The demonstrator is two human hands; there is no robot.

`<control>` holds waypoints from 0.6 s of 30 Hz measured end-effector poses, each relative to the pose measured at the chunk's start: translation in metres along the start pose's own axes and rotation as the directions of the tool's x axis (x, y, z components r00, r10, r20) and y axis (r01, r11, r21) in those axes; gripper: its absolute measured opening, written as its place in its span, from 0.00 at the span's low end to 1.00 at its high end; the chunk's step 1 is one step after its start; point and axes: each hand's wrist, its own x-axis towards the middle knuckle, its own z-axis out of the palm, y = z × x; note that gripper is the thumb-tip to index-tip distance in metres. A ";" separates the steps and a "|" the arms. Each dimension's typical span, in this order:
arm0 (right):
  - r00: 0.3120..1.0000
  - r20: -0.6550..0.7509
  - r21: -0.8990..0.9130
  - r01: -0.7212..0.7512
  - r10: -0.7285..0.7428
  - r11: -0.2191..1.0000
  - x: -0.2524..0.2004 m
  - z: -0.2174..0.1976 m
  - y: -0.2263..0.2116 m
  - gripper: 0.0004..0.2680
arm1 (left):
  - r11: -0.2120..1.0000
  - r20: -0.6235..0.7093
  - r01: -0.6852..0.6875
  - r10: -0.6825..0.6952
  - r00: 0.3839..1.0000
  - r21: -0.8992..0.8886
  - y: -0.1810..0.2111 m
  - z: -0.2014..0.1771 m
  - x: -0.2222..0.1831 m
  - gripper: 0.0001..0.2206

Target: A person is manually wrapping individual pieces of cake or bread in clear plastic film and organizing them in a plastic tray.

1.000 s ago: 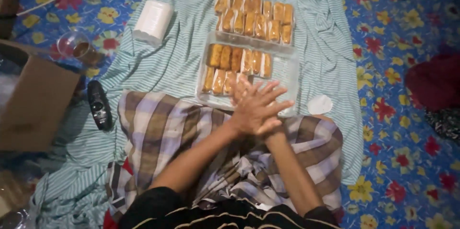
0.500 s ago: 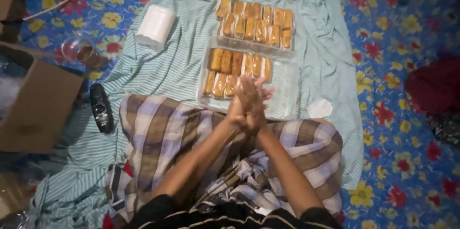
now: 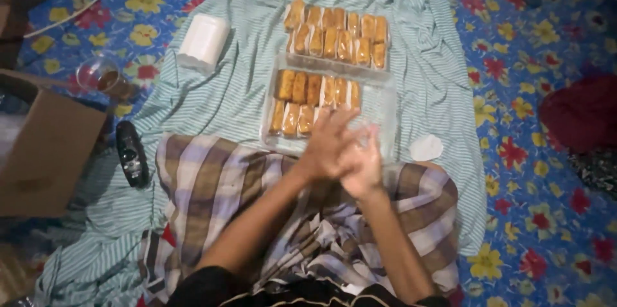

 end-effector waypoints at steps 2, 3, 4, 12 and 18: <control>0.996 -0.011 0.113 -0.088 0.090 0.990 -0.014 0.024 -0.006 0.31 | 0.988 0.052 0.117 -0.123 0.991 0.101 -0.036 0.013 -0.026 0.27; 0.984 0.168 -0.049 0.063 -0.054 0.997 -0.022 0.040 -0.008 0.32 | 0.958 -0.115 0.260 -0.247 0.962 0.118 -0.063 0.039 -0.048 0.28; 0.915 0.367 -0.182 0.247 -0.167 0.952 -0.028 0.057 -0.013 0.36 | 0.914 -0.289 0.391 -0.346 0.893 0.112 -0.093 0.066 -0.065 0.31; 0.406 0.813 -0.569 0.708 -0.418 -0.418 0.034 0.006 0.039 0.33 | 0.009 0.380 0.544 -0.706 0.598 -0.839 0.021 -0.009 0.010 0.30; 0.621 0.672 -0.698 0.713 -0.404 -0.067 0.083 -0.096 -0.003 0.31 | -0.261 0.434 0.347 -0.519 0.737 -0.901 0.067 -0.062 0.030 0.39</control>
